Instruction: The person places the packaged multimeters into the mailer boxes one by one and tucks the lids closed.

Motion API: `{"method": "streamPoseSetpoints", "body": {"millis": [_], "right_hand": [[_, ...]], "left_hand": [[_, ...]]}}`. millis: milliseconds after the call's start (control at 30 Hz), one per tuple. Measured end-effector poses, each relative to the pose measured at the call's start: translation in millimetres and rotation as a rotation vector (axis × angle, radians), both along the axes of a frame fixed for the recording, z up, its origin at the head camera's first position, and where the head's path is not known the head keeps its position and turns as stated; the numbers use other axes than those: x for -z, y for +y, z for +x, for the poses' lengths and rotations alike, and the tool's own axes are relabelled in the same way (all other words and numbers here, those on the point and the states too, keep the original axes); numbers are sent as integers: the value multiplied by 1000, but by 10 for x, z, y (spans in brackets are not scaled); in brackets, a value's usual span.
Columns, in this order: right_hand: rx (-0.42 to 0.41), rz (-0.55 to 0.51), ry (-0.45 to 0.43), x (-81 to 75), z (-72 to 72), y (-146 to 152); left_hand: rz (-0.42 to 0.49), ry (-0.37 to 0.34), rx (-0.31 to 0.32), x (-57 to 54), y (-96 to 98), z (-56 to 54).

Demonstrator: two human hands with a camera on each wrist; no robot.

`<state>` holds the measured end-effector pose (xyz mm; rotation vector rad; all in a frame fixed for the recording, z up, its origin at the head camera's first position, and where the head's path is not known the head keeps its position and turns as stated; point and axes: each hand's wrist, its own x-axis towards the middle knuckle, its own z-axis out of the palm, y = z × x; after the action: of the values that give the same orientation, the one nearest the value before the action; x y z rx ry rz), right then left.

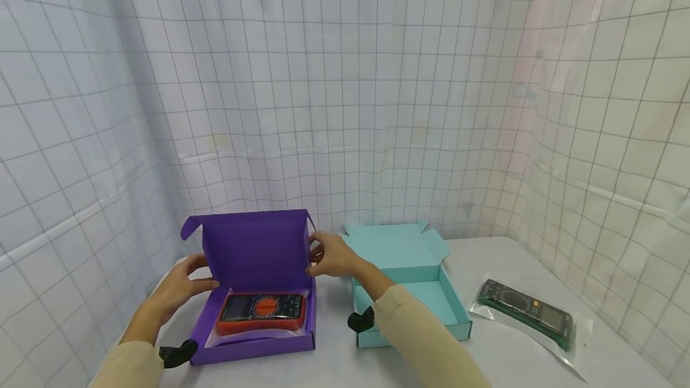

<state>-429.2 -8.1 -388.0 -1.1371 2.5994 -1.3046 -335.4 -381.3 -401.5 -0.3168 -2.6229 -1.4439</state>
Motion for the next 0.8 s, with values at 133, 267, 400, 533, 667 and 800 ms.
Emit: {"method": "streamPoseSetpoints", "body": {"millis": [133, 267, 400, 533, 667, 800], "right_hand": [[-18, 23, 37, 33, 19, 1], [-39, 56, 93, 52, 43, 4], [-39, 78, 154, 62, 77, 23], [-73, 88, 210, 84, 109, 14], [-92, 112, 263, 100, 136, 4], [-98, 132, 304, 108, 143, 23]], "left_hand": [[6, -18, -7, 53, -23, 1], [17, -5, -6, 90, -33, -11], [23, -3, 9, 110, -36, -16], [-1, 0, -12, 134, -73, 15], [-10, -11, -19, 141, -104, 46], [-11, -32, -19, 129, -99, 67]]}}
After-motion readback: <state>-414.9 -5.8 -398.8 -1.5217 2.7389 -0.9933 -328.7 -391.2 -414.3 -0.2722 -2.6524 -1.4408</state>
